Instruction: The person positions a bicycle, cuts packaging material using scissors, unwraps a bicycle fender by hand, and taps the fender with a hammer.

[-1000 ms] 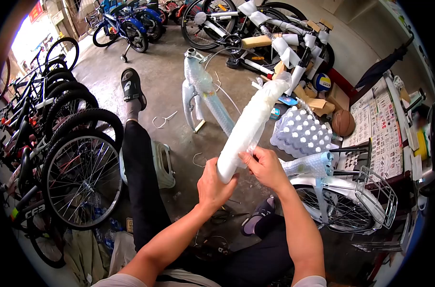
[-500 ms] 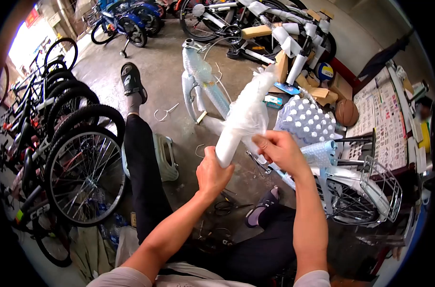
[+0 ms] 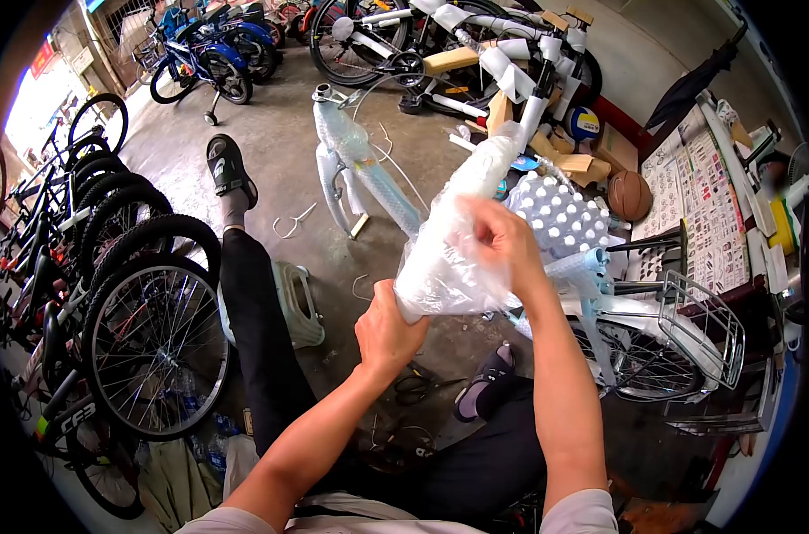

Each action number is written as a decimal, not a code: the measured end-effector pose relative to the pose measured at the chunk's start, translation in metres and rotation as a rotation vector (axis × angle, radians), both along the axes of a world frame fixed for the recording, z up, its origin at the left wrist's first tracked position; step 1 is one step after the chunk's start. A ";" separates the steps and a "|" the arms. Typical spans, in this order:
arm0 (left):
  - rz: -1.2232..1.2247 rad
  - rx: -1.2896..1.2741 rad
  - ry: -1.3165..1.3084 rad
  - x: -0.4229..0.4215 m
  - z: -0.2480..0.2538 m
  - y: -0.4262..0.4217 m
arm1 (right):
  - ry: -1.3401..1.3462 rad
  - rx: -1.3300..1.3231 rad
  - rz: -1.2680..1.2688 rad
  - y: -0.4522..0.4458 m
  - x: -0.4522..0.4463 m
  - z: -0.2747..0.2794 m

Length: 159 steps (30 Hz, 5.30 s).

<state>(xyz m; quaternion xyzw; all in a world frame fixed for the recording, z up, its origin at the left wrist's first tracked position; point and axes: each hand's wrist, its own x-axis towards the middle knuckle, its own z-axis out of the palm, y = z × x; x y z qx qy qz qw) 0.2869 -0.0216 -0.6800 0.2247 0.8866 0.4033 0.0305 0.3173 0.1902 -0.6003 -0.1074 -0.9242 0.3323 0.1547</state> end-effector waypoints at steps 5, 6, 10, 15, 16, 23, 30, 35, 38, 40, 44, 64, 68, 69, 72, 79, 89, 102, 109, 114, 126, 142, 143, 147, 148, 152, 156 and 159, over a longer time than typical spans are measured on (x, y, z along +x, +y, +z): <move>-0.020 -0.024 -0.015 -0.002 -0.015 0.001 | 0.596 -0.797 -0.072 -0.030 0.020 0.057; -0.012 -0.026 -0.021 0.001 -0.019 0.001 | 0.595 -0.962 -0.036 -0.030 0.021 0.066; -0.012 -0.030 -0.020 0.002 -0.017 0.003 | -0.030 -0.076 -0.148 0.030 0.022 0.006; -0.028 -0.016 0.001 0.007 -0.013 0.002 | 0.091 -0.157 -0.166 0.023 0.015 0.005; -0.028 -0.021 0.000 0.009 -0.014 0.000 | 0.082 -0.123 -0.202 0.023 0.015 0.003; -0.043 -0.013 -0.021 0.011 -0.018 0.002 | 0.677 -0.313 -0.221 0.032 0.023 0.029; -0.042 -0.042 -0.039 0.015 -0.012 0.001 | 0.409 -0.171 -0.248 0.064 0.018 -0.030; -0.055 -0.007 0.003 0.017 -0.018 -0.001 | 0.289 -0.624 -0.218 0.062 0.018 -0.013; -0.053 0.003 0.003 0.017 -0.019 -0.002 | 0.426 -0.715 -0.468 0.084 0.007 -0.019; -0.049 -0.012 -0.014 0.016 -0.021 -0.006 | 1.014 -0.598 -0.483 0.091 0.007 0.008; -0.007 -0.028 -0.016 0.013 -0.031 -0.012 | 1.321 0.192 -0.462 0.053 0.024 0.102; 0.094 0.117 0.218 0.012 -0.040 -0.024 | 0.507 0.478 -0.387 0.032 0.002 -0.004; 0.092 0.118 0.218 0.015 -0.036 -0.028 | 0.541 0.625 -0.153 0.012 0.001 0.000; 0.090 0.124 0.210 0.016 -0.035 -0.031 | 0.543 0.653 -0.147 0.010 0.002 -0.001; 0.065 0.129 0.176 0.014 -0.023 -0.035 | 0.647 0.739 -0.139 0.004 0.002 0.005; -0.208 0.119 0.238 -0.020 0.048 -0.057 | 0.591 0.884 -0.148 0.004 -0.004 0.013; -0.143 0.028 0.416 -0.052 0.099 -0.101 | 0.725 0.948 -0.128 0.006 -0.005 0.049; -0.097 0.082 0.414 -0.064 0.145 -0.118 | 0.765 0.835 -0.227 -0.014 -0.004 0.059; -0.108 0.084 0.516 -0.061 0.159 -0.132 | 0.878 0.835 -0.243 -0.020 -0.009 0.070; -0.187 -0.011 0.653 -0.088 0.197 -0.146 | 0.781 0.791 -0.260 -0.042 -0.003 0.081; -0.723 -0.707 0.342 -0.231 0.224 -0.067 | -0.155 0.071 -0.232 -0.095 -0.008 -0.058; -1.357 -1.471 0.739 -0.176 -0.042 -0.022 | -0.653 -0.084 -0.173 -0.146 0.058 -0.262; -1.446 -1.457 0.740 -0.148 -0.031 -0.011 | -0.674 -0.061 -0.184 -0.143 0.056 -0.266; -1.796 -1.287 0.525 -0.042 -0.005 -0.012 | -0.627 -0.068 -0.124 -0.127 0.048 -0.271; -1.674 -1.229 0.341 -0.019 -0.015 -0.020 | -0.652 -0.071 -0.134 -0.125 0.044 -0.269; -1.811 -1.203 0.182 0.061 -0.082 -0.042 | -0.713 -0.089 -0.183 -0.125 0.030 -0.269; -1.514 -1.098 -0.218 0.074 -0.207 -0.076 | -0.745 -0.065 -0.159 -0.122 0.021 -0.254; -0.969 -0.949 -0.334 0.070 -0.291 -0.127 | -0.751 -0.077 -0.159 -0.127 0.013 -0.249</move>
